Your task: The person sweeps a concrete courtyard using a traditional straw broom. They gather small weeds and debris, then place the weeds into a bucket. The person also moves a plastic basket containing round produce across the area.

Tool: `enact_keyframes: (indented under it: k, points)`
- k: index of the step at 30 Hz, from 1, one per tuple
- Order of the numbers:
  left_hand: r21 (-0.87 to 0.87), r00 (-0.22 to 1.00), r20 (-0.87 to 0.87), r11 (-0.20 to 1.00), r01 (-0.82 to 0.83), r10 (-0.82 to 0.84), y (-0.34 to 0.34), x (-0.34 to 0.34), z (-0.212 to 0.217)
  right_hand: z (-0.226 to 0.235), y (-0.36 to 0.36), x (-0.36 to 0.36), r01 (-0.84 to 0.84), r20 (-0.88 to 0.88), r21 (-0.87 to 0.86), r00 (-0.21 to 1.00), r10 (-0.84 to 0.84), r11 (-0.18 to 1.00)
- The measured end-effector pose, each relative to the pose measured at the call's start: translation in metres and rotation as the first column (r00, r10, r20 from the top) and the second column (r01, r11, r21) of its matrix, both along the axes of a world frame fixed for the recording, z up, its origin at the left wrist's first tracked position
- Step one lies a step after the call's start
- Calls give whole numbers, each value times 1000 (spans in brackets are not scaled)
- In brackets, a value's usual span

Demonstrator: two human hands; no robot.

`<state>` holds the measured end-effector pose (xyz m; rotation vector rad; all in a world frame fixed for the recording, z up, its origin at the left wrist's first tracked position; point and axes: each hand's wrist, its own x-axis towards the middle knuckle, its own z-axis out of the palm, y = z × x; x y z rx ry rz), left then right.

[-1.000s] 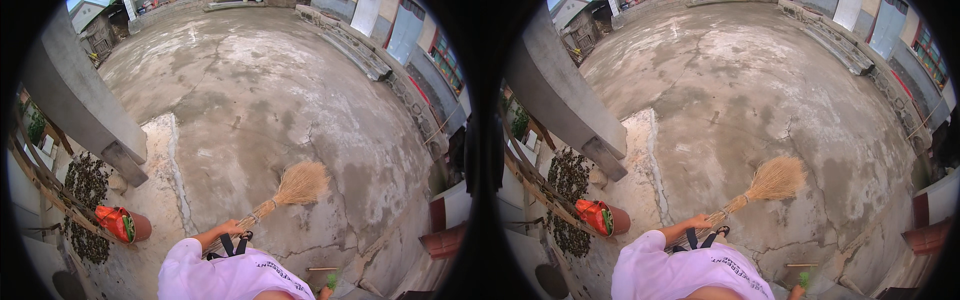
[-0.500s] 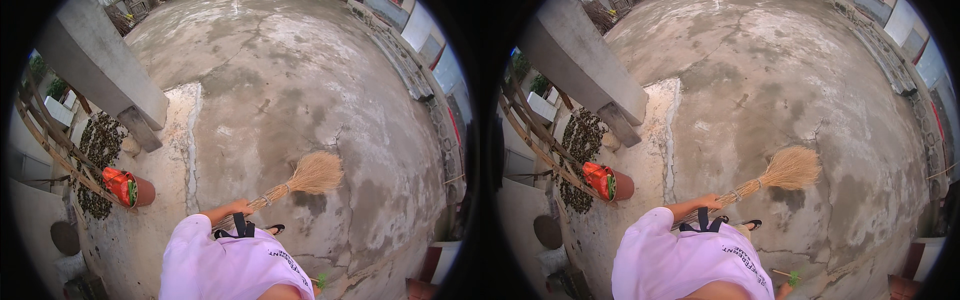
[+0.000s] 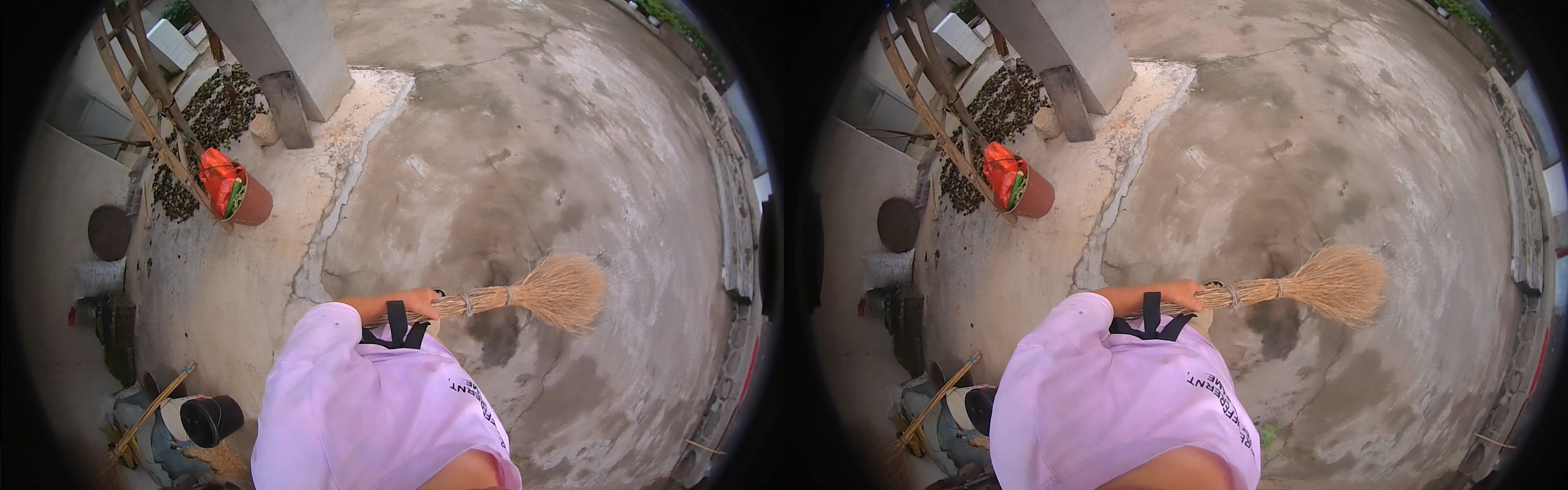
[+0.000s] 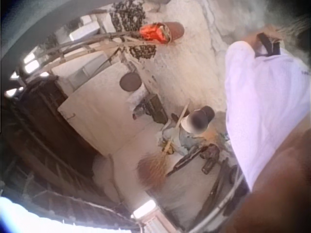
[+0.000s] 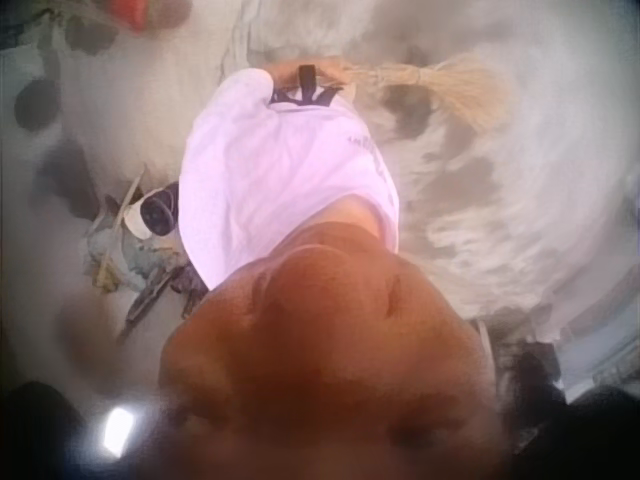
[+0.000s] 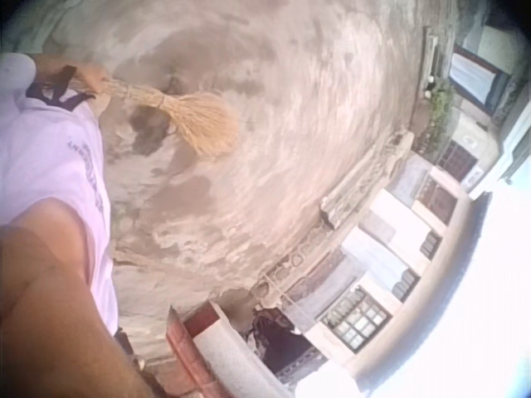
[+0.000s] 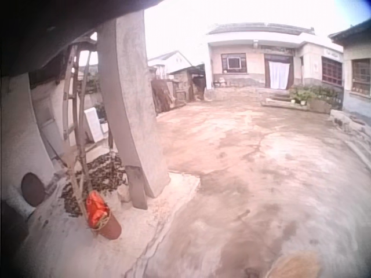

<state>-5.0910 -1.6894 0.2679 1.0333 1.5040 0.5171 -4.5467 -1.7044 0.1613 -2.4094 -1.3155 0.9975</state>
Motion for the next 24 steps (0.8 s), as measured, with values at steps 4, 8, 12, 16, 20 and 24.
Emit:
enact_keyframes:
  k: [4, 8, 12, 16, 20, 24]
  points:
    - [-18, 994, -106, 1000, -2, 0, 33, -15, -5, 8, 72, -13, -89, 1, -18, 996, 89, 996]
    - [-20, 994, -87, 998, -64, 62, 68, -42, -8, 13, 134, -34, -174, 5, -34, 985, 174, 984]
    - [-80, 979, -97, 979, -188, 180, 88, -56, -25, 22, 182, -48, -245, 12, -77, 969, 247, 966]
    - [-119, 965, -108, 961, -249, 237, 111, -59, -20, 26, 226, -55, -304, 18, -99, 952, 307, 948]
    - [-52, 914, -124, 918, -394, 386, 111, -40, -18, 20, 270, -57, -386, 2, -113, 921, 389, 915]
    - [-27, 826, -134, 832, -555, 547, 84, -10, -23, 15, 324, -57, -500, -2, -112, 864, 503, 859]
